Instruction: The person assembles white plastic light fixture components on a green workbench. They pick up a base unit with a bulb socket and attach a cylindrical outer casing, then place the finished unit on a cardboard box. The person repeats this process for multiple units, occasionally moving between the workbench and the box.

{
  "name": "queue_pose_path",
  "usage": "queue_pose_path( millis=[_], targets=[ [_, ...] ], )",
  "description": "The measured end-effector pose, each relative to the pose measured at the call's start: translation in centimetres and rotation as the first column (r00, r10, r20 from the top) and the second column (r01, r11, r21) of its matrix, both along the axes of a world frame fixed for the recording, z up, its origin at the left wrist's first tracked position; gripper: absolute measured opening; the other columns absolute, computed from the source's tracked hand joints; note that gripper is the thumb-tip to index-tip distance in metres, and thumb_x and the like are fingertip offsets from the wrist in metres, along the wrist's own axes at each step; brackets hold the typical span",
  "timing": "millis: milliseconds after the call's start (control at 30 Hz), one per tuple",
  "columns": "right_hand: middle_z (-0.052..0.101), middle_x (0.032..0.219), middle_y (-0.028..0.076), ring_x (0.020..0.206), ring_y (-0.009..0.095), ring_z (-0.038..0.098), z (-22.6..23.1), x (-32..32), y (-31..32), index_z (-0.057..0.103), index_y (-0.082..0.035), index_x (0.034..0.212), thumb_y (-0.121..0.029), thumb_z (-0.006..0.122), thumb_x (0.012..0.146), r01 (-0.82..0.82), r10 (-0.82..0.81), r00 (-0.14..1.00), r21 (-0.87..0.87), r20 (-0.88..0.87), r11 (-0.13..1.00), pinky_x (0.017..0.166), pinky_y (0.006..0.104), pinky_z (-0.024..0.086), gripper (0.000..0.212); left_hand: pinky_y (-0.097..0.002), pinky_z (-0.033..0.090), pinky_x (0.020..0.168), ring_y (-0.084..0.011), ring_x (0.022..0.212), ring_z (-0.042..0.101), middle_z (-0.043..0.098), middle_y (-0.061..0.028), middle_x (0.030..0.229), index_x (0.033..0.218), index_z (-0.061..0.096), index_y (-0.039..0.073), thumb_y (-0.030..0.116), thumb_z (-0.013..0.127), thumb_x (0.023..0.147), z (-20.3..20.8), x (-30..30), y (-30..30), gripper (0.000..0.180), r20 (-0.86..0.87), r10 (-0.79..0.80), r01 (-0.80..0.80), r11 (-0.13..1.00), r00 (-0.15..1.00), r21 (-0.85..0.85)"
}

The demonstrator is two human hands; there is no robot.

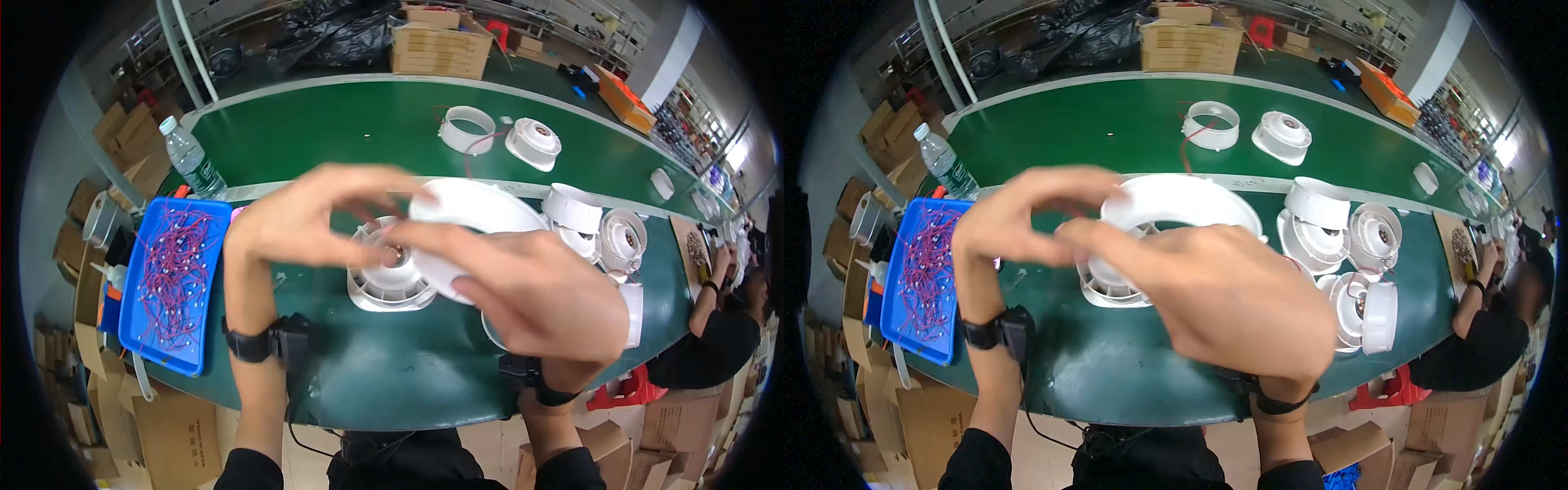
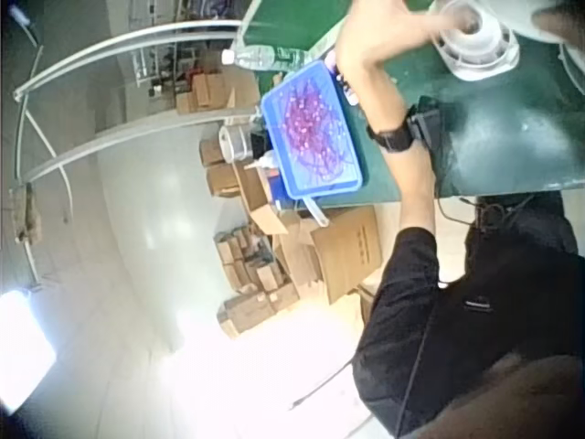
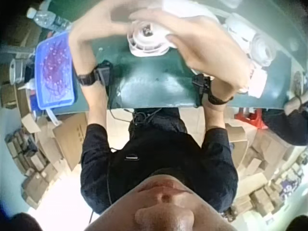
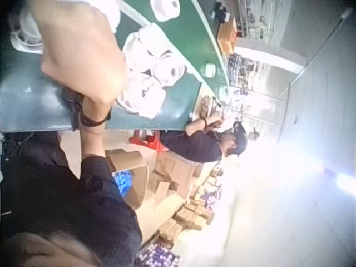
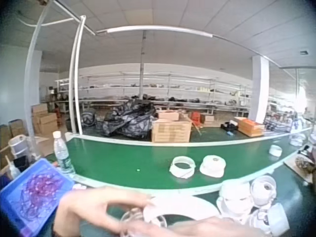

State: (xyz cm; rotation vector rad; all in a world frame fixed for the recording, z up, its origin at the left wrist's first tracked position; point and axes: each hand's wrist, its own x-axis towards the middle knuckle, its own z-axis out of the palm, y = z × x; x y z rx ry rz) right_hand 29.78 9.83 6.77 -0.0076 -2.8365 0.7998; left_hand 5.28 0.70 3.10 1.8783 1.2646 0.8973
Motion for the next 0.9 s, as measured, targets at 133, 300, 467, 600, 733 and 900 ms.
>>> queue_pose_path(
  millis=[133, 300, 467, 600, 733, 900],
  targets=[
    [0.062, 0.081, 0.017, 0.071, 0.037, 0.062, 0.1, -0.5, -0.6, 0.048, -0.01, 0.14, 0.005, 0.06, 0.079, -0.058, 0.051, 0.995, 0.081, 0.088, 0.995, 0.066, 0.0415, 0.05, 0.064, -0.0285, 0.053, 0.075, -0.014, 0.081, 0.065, 0.071, -0.003, 0.092, 0.103, 0.069, 0.002, 0.02, 0.081, 0.079, 0.4, 0.8, -0.2, 0.032, -0.148, -0.038, 0.001, 0.97, 0.988, -0.242],
    [0.061, 0.116, 0.021, 0.107, 0.038, 0.059, 0.0, -0.9, 0.5, 0.054, -0.001, 0.133, 0.002, 0.062, 0.081, 0.103, -0.052, 0.968, 0.203, -0.244, 0.974, 0.091, 0.0424, 0.047, 0.052, -0.0231, 0.053, 0.057, -0.0112, 0.063, 0.067, 0.07, -0.0059, 0.074, 0.097, 0.071, -0.001, 0.024, 0.08, 0.082, -1.4, -4.8, 1.0, 0.03, 0.019, 0.289, -0.263, 0.896, 0.957, -0.358],
    [0.067, 0.106, 0.019, 0.095, 0.035, 0.066, 0.9, 0.1, 1.1, 0.059, 0.001, 0.126, 0.001, 0.062, 0.081, 0.091, -0.082, 0.982, 0.044, -0.17, 0.995, 0.084, 0.0366, 0.05, 0.045, -0.0258, 0.056, 0.05, -0.0143, 0.059, 0.069, 0.069, -0.0114, 0.071, 0.103, 0.069, -0.006, 0.014, 0.075, 0.082, -12.2, -14.9, 4.2, 0.03, -0.034, 0.835, -0.835, 0.546, 0.549, -0.069],
    [0.069, 0.098, 0.019, 0.088, 0.034, 0.068, 0.7, -0.6, 0.9, 0.061, 0.0, 0.124, 0.0, 0.062, 0.082, 0.072, -0.073, 0.991, -0.007, -0.112, 0.997, 0.079, 0.0359, 0.051, 0.042, -0.0459, 0.054, 0.087, -0.0402, 0.098, 0.067, 0.069, -0.0258, 0.1, 0.116, 0.065, -0.001, 0.012, 0.069, 0.079, -18.6, -17.5, 4.5, 0.04, -0.214, 0.958, -0.922, 0.25, 0.19, 0.297],
    [0.069, 0.096, 0.018, 0.087, 0.034, 0.068, 0.7, -0.6, 0.9, 0.061, 0.001, 0.123, 0.001, 0.061, 0.082, 0.078, -0.081, 0.993, -0.036, -0.088, 0.996, 0.077, 0.0352, 0.052, 0.041, -0.0437, 0.053, 0.089, -0.0371, 0.103, 0.066, 0.067, -0.0259, 0.112, 0.129, 0.056, 0.003, 0.02, 0.068, 0.082, -15.9, -15.5, 5.2, 0.052, -0.322, 0.894, -0.869, 0.406, 0.313, 0.284],
    [0.069, 0.093, 0.018, 0.087, 0.033, 0.069, 0.4, -0.4, 1.0, 0.061, 0.001, 0.123, 0.001, 0.061, 0.081, 0.1, -0.104, 0.992, -0.058, -0.073, 0.993, 0.078, 0.0344, 0.052, 0.042, -0.0304, 0.059, 0.067, -0.019, 0.087, 0.069, 0.069, -0.0143, 0.105, 0.135, 0.055, 0.005, 0.037, 0.068, 0.089, -10.7, -8.0, 6.0, 0.057, -0.093, 0.206, -0.223, 0.819, 0.974, -0.528]
  ],
)
